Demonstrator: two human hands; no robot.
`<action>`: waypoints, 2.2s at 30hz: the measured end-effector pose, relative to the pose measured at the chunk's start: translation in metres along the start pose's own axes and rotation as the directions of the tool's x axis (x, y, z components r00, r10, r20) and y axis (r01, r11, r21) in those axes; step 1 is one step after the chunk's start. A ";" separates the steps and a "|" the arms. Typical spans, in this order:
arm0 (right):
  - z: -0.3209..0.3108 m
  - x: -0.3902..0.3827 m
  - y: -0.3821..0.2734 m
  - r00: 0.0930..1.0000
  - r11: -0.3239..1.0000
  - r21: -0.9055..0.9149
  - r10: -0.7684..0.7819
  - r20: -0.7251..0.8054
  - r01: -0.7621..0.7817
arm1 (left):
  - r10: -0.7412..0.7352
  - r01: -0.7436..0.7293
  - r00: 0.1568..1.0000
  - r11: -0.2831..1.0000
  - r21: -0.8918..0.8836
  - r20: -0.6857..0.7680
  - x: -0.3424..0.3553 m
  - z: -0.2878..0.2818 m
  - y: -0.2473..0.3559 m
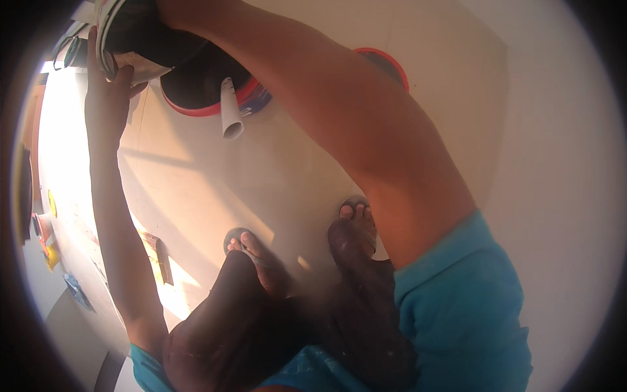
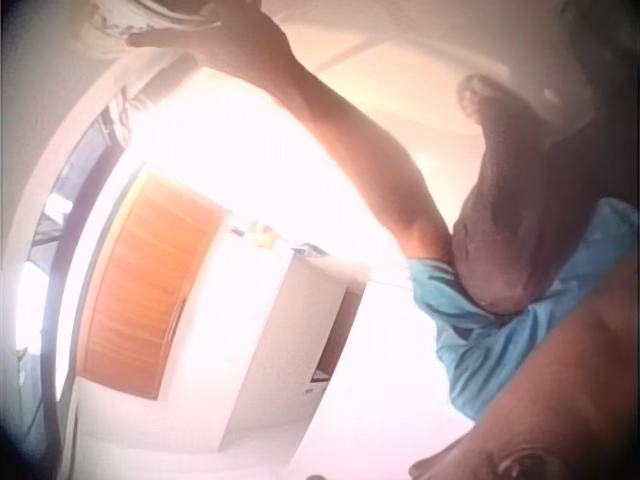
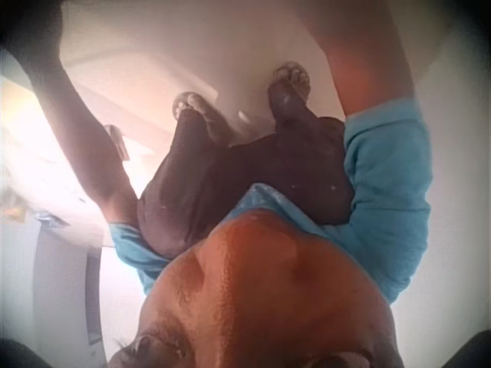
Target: The person pours paint from a can into a bucket, then uses a paintbrush to stir the contents. They scrape excess paint from the brush onto a PVC pipe and continue mixing. Finally, they move the bucket and pick up a paint roller.
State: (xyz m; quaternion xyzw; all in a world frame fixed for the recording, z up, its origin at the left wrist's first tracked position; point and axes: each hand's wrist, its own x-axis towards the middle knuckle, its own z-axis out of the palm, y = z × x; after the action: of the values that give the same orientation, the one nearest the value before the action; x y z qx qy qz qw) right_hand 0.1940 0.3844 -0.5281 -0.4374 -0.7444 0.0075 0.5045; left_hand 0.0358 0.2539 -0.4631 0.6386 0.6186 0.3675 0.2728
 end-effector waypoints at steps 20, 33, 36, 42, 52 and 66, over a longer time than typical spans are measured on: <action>-0.185 -0.057 -0.053 0.798 0.871 0.243 0.236 0.555 -0.426 | 0.202 -0.129 0.959 0.935 0.330 -0.199 -0.040 0.041 0.026; -0.232 -0.111 -0.027 0.894 0.976 0.207 -0.038 0.447 -0.062 | 0.404 -0.301 0.890 0.867 0.397 -0.210 -0.034 0.045 0.014; -0.243 -0.109 -0.033 0.869 0.987 0.149 -0.023 0.495 -0.058 | 0.385 -0.295 0.898 0.885 0.361 -0.211 -0.037 0.043 0.020; -0.253 -0.105 -0.043 0.862 0.991 0.124 -0.015 0.507 -0.056 | 0.368 -0.287 0.906 0.897 0.337 -0.207 -0.033 0.039 0.014; -0.265 -0.105 -0.050 0.870 0.982 0.157 0.011 0.492 -0.101 | 0.252 -0.198 0.949 0.944 0.266 -0.189 -0.034 0.037 0.021; -0.232 -0.102 -0.044 0.706 0.556 0.458 0.650 0.280 -0.694 | 0.379 -0.311 0.902 0.903 0.297 -0.208 -0.020 0.033 0.018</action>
State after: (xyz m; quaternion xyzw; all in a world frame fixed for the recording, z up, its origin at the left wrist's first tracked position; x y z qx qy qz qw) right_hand 0.3529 0.1901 -0.4702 -0.5292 -0.5068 0.4223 0.5336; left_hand 0.0743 0.2360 -0.4706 0.7147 0.5672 0.4079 0.0340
